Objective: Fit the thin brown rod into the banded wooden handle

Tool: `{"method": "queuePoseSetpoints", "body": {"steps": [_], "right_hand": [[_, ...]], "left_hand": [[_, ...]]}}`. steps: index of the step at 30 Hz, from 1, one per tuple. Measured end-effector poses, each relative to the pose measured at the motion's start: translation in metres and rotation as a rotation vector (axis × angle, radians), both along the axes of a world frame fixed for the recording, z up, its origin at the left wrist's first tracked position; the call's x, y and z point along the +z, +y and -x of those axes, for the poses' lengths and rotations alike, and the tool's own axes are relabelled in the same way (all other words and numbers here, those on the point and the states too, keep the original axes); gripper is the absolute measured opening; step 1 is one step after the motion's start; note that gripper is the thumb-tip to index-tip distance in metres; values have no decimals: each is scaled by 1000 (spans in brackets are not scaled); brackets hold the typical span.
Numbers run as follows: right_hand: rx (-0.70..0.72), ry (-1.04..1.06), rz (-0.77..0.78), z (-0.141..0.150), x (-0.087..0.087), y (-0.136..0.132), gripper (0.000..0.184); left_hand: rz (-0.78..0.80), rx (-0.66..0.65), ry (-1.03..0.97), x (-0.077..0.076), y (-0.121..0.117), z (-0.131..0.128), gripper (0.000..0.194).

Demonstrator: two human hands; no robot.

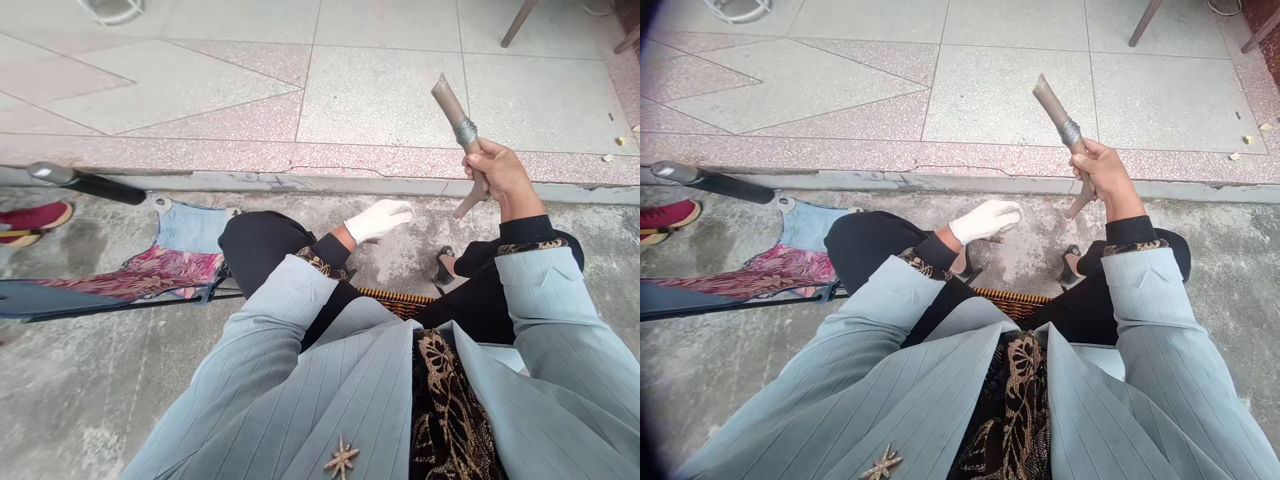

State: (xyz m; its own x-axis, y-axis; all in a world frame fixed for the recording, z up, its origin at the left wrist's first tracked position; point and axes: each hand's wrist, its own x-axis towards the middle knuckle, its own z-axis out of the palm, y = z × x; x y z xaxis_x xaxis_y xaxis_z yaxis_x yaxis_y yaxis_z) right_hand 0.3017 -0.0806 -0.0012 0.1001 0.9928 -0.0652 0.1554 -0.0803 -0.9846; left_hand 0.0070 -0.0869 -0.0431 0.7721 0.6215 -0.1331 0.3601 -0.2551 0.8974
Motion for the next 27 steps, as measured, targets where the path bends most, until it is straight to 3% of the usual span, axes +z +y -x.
{"method": "queuePoseSetpoints", "body": {"steps": [3,6,9,12,14,16,18,21,24,25,27], "right_hand": [[-87,-319,89,-6,-17,10,34],[30,-764,152,-6,-21,10,40],[242,-1084,279,0,-19,7,42],[658,-1007,432,9,-17,3,46],[997,-758,502,13,-13,-2,48],[1189,-488,512,16,-4,-9,54],[1118,-303,437,15,7,-16,63],[625,-242,200,9,18,-19,66],[204,-424,70,4,11,-9,57],[152,-532,90,3,6,-5,53],[178,-773,189,4,-6,1,47]], "left_hand": [[-29,-95,-14,6,-4,0,29],[-14,-112,-64,10,-2,4,28],[-9,14,-113,9,3,10,25],[-45,209,-206,5,12,16,25],[-42,314,-240,1,18,19,25],[-46,378,-220,-4,23,19,25],[-67,402,-178,-9,25,16,24],[-11,262,-100,-13,20,10,26],[65,29,-38,-11,10,6,29],[60,-6,-33,-9,7,6,29],[23,-16,-32,-4,6,8,28]]}}
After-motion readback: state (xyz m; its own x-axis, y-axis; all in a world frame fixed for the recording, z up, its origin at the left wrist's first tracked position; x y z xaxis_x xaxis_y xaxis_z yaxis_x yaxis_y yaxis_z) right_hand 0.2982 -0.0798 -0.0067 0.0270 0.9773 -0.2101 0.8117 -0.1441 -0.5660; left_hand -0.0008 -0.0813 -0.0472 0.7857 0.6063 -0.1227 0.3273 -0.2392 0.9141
